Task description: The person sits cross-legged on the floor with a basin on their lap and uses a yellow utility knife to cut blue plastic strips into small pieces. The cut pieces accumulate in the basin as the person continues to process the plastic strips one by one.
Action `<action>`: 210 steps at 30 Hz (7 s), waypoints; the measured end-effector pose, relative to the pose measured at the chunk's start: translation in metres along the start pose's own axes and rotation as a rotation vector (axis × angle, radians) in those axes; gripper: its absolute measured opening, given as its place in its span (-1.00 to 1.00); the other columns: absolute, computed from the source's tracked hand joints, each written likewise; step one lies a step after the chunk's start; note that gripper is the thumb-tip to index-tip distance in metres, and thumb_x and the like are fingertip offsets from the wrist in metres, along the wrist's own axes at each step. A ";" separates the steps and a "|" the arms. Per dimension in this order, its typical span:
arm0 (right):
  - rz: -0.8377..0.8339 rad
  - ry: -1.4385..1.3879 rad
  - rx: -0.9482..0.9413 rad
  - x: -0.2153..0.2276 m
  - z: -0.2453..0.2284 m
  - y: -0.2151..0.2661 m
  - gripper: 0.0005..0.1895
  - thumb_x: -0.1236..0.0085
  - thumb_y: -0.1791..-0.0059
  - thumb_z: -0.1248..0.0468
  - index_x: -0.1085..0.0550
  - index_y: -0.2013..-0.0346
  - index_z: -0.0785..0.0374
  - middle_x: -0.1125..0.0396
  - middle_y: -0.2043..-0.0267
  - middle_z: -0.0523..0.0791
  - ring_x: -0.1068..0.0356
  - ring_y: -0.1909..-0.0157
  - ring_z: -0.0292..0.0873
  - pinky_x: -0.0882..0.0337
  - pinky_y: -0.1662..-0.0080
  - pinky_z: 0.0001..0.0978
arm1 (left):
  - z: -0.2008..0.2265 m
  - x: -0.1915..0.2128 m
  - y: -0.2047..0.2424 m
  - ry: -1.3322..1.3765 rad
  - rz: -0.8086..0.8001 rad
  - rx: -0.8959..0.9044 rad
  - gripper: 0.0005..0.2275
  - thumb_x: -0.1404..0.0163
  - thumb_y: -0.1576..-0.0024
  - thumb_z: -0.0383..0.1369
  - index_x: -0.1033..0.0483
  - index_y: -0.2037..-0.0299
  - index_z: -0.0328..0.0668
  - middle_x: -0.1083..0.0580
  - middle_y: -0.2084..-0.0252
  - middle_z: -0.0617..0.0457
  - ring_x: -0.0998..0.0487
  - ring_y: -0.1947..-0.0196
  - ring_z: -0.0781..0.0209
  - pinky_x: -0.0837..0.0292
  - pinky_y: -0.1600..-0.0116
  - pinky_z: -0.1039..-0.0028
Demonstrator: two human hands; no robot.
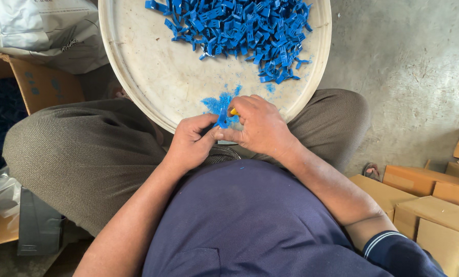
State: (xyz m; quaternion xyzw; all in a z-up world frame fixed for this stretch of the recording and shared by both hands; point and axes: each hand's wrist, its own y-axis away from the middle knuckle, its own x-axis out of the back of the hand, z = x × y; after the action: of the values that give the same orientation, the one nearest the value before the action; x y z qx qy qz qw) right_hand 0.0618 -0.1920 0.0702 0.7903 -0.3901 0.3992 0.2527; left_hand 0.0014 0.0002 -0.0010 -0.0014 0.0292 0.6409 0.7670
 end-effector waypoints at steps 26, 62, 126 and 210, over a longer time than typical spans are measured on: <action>0.074 0.001 0.063 -0.008 0.001 0.004 -0.42 -0.25 0.07 -0.27 -0.45 0.29 0.21 -0.29 0.40 -0.10 -0.32 0.28 0.03 -0.35 0.20 -0.10 | 0.006 0.002 -0.001 0.026 -0.013 -0.004 -0.87 -0.07 -0.19 -0.52 -0.57 0.09 -0.34 -0.54 0.37 0.10 -0.45 0.33 0.46 -0.41 0.20 0.56; 0.169 0.106 0.078 -0.007 -0.012 0.002 -0.40 -0.26 0.08 -0.24 -0.41 0.28 0.27 -0.31 0.32 -0.02 -0.30 0.21 0.12 -0.34 0.17 -0.03 | 0.008 0.001 -0.001 0.024 0.017 -0.005 -0.87 -0.06 -0.19 -0.53 -0.57 0.09 -0.33 -0.53 0.37 0.11 -0.42 0.33 0.49 -0.39 0.20 0.58; 0.321 0.080 0.364 -0.027 -0.012 -0.037 -0.68 -0.25 0.09 0.43 -0.50 0.05 0.20 -0.47 0.11 -0.04 -0.51 0.10 0.05 -0.49 0.07 -0.18 | -0.015 0.004 -0.023 0.353 0.335 0.270 -0.79 -0.17 -0.17 -0.29 -0.63 0.10 -0.25 -0.47 0.50 0.20 -0.38 0.56 0.50 -0.32 0.46 0.63; -0.001 -0.212 0.201 -0.019 0.007 0.009 -0.42 -0.39 0.10 -0.12 -0.30 0.56 0.25 -0.15 0.58 -0.04 -0.23 0.49 0.04 -0.20 0.39 -0.13 | 0.011 0.015 -0.002 0.758 -0.242 0.570 -0.90 -0.05 -0.21 -0.41 -0.53 0.20 -0.30 -0.45 0.50 0.07 -0.45 0.58 0.34 -0.28 0.52 0.56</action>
State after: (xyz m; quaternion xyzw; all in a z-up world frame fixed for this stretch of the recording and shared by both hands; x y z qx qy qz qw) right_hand 0.0501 -0.1949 0.0516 0.8495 -0.3724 0.3503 0.1300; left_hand 0.0065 0.0152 0.0088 -0.0278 0.4804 0.4682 0.7411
